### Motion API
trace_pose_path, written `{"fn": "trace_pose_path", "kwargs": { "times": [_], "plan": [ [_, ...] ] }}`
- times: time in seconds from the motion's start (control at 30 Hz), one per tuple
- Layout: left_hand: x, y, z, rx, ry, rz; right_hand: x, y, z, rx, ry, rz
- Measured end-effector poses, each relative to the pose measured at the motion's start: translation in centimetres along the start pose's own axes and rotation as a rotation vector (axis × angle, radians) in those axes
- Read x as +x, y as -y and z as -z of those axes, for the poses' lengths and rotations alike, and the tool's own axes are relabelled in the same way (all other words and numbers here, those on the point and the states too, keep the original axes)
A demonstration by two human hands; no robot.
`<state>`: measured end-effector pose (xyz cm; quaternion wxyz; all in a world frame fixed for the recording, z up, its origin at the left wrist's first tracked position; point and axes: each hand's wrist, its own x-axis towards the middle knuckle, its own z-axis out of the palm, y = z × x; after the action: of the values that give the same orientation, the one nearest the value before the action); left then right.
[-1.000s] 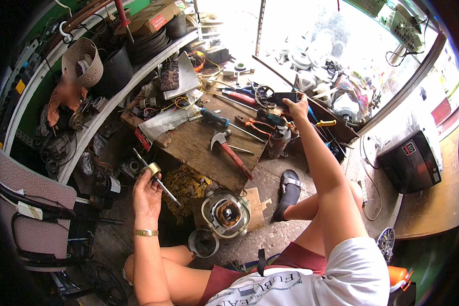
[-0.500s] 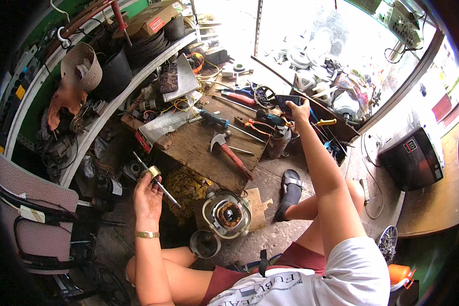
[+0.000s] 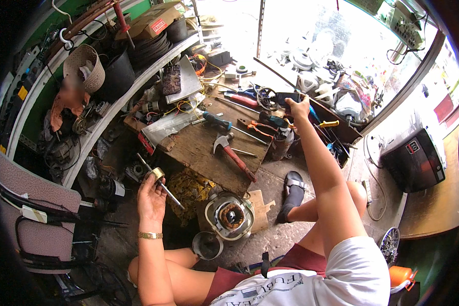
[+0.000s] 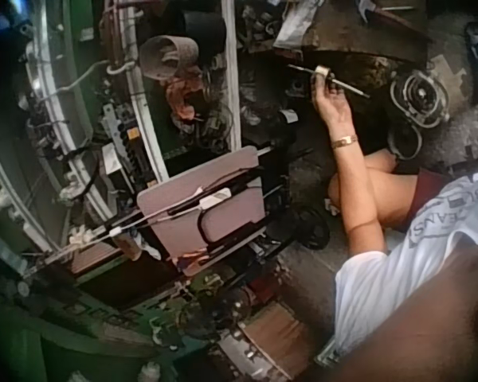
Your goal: The person disassembles and repairs an electric motor by hand while sitting on the floor, using a hammer to tap components into place and a screwdriver to work on internal parts.
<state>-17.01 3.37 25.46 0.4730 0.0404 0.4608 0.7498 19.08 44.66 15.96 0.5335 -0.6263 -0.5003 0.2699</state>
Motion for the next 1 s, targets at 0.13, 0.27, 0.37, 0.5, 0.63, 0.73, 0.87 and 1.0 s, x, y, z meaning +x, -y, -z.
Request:
{"fn": "trace_pose_path", "kwargs": {
  "times": [0.13,0.27,0.37,0.5,0.63,0.73,0.87,1.0],
  "plan": [
    [-0.4,-0.3,0.2,-0.004,-0.012,-0.010,-0.9,1.0,1.0,-0.079,-0.006,-0.051],
    [-0.3,-0.4,0.4,0.004,0.007,-0.011,-1.2,1.0,1.5,-0.067,0.039,-0.098],
    [-0.5,-0.3,0.0,-0.014,0.007,0.000,-1.1,0.7,1.8,-0.090,0.020,-0.046],
    [-0.5,-0.4,0.0,-0.021,0.014,-0.001,-1.3,0.7,2.1,-0.091,0.022,-0.037],
    [-0.8,-0.6,0.3,-0.028,-0.002,-0.011,-2.8,1.6,2.2,-0.107,0.021,-0.052],
    [-0.7,-0.6,0.4,-0.032,0.004,-0.017,-3.1,1.8,2.6,-0.110,0.018,-0.056],
    [-0.9,-0.9,0.7,-0.042,0.009,-0.010,-3.4,1.4,2.6,-0.112,-0.005,-0.082],
    [-0.5,-0.6,0.2,-0.054,0.014,0.000,-2.0,-0.4,3.4,-0.070,-0.057,0.007]
  ]
}}
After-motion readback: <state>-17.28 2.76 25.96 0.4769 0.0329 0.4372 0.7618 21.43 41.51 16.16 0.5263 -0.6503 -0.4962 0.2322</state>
